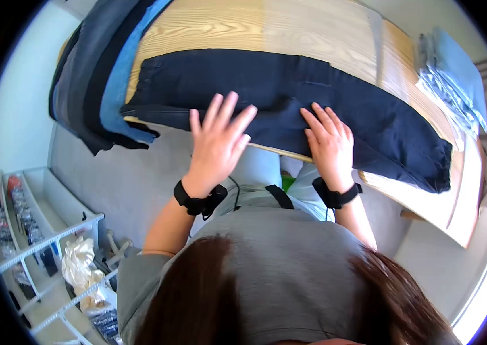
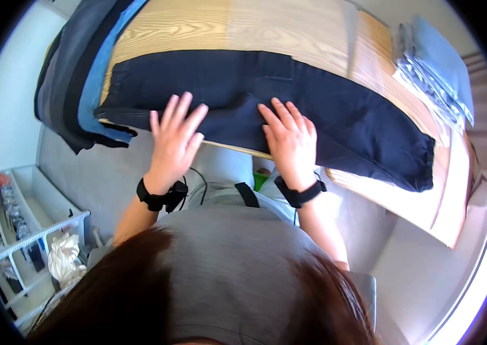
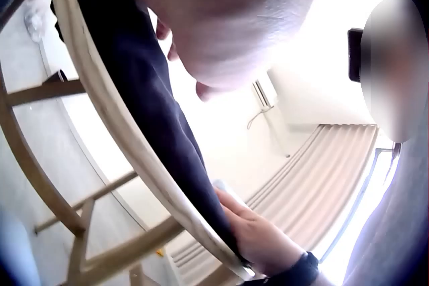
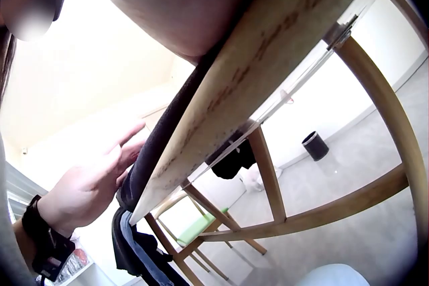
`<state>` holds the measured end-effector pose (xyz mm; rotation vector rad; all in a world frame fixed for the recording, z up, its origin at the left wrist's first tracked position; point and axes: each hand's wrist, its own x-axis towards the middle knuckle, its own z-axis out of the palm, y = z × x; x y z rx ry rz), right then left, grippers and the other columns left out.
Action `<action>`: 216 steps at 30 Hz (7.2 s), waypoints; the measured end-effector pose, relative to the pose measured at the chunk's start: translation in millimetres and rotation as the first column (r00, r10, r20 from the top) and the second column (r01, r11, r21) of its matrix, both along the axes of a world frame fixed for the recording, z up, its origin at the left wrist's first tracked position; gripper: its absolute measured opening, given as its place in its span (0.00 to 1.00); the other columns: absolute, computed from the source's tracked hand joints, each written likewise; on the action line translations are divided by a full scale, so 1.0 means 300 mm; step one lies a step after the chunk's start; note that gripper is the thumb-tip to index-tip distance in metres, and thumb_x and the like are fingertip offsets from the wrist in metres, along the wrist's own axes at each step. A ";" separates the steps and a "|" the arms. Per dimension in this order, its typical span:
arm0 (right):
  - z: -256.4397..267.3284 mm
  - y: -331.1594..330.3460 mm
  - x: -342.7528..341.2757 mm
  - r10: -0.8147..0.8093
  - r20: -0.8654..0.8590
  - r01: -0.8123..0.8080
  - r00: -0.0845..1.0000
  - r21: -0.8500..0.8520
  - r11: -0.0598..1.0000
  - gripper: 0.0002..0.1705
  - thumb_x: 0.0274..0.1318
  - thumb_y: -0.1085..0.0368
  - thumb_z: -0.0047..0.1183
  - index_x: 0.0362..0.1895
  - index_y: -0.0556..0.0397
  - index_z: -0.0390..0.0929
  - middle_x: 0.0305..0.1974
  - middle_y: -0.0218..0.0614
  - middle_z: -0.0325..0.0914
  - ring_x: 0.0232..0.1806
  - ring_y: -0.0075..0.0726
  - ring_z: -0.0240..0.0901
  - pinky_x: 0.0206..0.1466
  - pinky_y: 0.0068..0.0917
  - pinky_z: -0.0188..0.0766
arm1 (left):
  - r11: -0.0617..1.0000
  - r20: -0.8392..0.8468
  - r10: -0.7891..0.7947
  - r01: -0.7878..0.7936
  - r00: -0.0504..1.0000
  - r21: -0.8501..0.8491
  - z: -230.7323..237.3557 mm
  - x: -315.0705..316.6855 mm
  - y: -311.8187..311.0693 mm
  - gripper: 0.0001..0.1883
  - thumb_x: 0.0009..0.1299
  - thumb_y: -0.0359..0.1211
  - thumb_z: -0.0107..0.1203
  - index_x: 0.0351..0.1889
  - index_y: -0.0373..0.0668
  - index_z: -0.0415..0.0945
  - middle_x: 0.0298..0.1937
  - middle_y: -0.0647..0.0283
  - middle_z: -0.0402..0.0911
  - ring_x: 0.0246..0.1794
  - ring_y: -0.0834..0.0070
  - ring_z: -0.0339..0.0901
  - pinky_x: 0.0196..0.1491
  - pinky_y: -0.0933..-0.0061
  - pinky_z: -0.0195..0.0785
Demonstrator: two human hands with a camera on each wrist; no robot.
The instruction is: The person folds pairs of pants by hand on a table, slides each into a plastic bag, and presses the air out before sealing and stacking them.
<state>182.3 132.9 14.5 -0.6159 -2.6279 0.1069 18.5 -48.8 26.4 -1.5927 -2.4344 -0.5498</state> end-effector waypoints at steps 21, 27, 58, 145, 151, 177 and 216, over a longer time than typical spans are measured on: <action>0.105 0.838 1.089 -0.808 0.232 0.833 0.541 -0.283 0.476 0.43 0.49 0.37 0.57 0.54 0.64 0.71 0.48 0.61 0.75 0.52 0.58 0.73 0.57 0.39 0.67 | 0.979 0.044 -0.083 0.089 0.996 -0.184 -0.036 0.062 0.131 0.25 0.66 0.47 0.53 0.63 0.62 0.69 0.72 0.62 0.57 0.73 0.56 0.49 0.67 0.33 0.30; 0.159 0.989 1.104 -0.712 0.451 0.840 0.539 -0.348 0.416 0.37 0.52 0.41 0.57 0.53 0.62 0.73 0.48 0.56 0.77 0.54 0.51 0.73 0.58 0.35 0.67 | 0.975 0.052 -0.076 0.086 0.996 -0.204 -0.035 0.062 0.130 0.26 0.65 0.47 0.54 0.63 0.62 0.70 0.72 0.62 0.57 0.73 0.56 0.49 0.67 0.34 0.29; 0.183 0.970 1.178 -0.630 0.424 0.656 0.651 -0.731 0.186 0.33 0.55 0.36 0.52 0.37 0.58 0.80 0.26 0.27 0.70 0.25 0.24 0.65 0.27 0.23 0.69 | 0.972 0.058 -0.067 0.078 0.996 -0.221 -0.034 0.069 0.134 0.25 0.66 0.46 0.52 0.62 0.59 0.70 0.72 0.62 0.57 0.73 0.55 0.49 0.68 0.36 0.28; 0.145 -0.256 -0.289 0.415 -0.040 -0.416 0.909 -0.046 0.908 0.28 0.52 0.63 0.52 0.60 0.51 0.68 0.66 0.38 0.61 0.69 0.40 0.55 0.69 0.48 0.49 | 0.900 0.014 0.413 -0.410 0.911 0.146 -0.117 -0.486 -0.147 0.28 0.72 0.49 0.43 0.63 0.38 0.66 0.68 0.54 0.64 0.72 0.58 0.52 0.68 0.42 0.43; -0.021 -0.391 -0.601 0.445 0.024 -0.440 0.895 0.210 0.873 0.27 0.56 0.65 0.43 0.61 0.57 0.65 0.65 0.46 0.62 0.67 0.43 0.59 0.64 0.49 0.58 | 0.913 0.117 0.376 -0.389 0.919 0.121 -0.112 -0.510 -0.161 0.28 0.74 0.48 0.38 0.63 0.37 0.66 0.69 0.53 0.61 0.72 0.56 0.52 0.68 0.43 0.44; 0.164 -0.133 -0.124 0.140 -0.232 -0.183 0.963 -0.179 0.967 0.42 0.37 0.66 0.64 0.62 0.57 0.63 0.63 0.48 0.61 0.68 0.48 0.55 0.68 0.46 0.52 | 0.637 0.927 -0.321 -0.768 -0.191 0.062 -0.129 -0.617 -0.103 0.19 0.65 0.45 0.58 0.46 0.42 0.75 0.42 0.63 0.82 0.44 0.70 0.80 0.48 0.66 0.73; 0.026 -0.025 -0.030 0.111 -0.388 -0.300 0.915 -0.469 0.831 0.29 0.57 0.54 0.55 0.60 0.50 0.69 0.64 0.45 0.64 0.62 0.50 0.63 0.64 0.46 0.59 | 0.814 0.051 -0.093 0.046 0.994 0.580 0.556 -0.099 0.288 0.17 0.64 0.38 0.58 0.40 0.31 0.75 0.30 0.46 0.81 0.32 0.55 0.81 0.34 0.64 0.73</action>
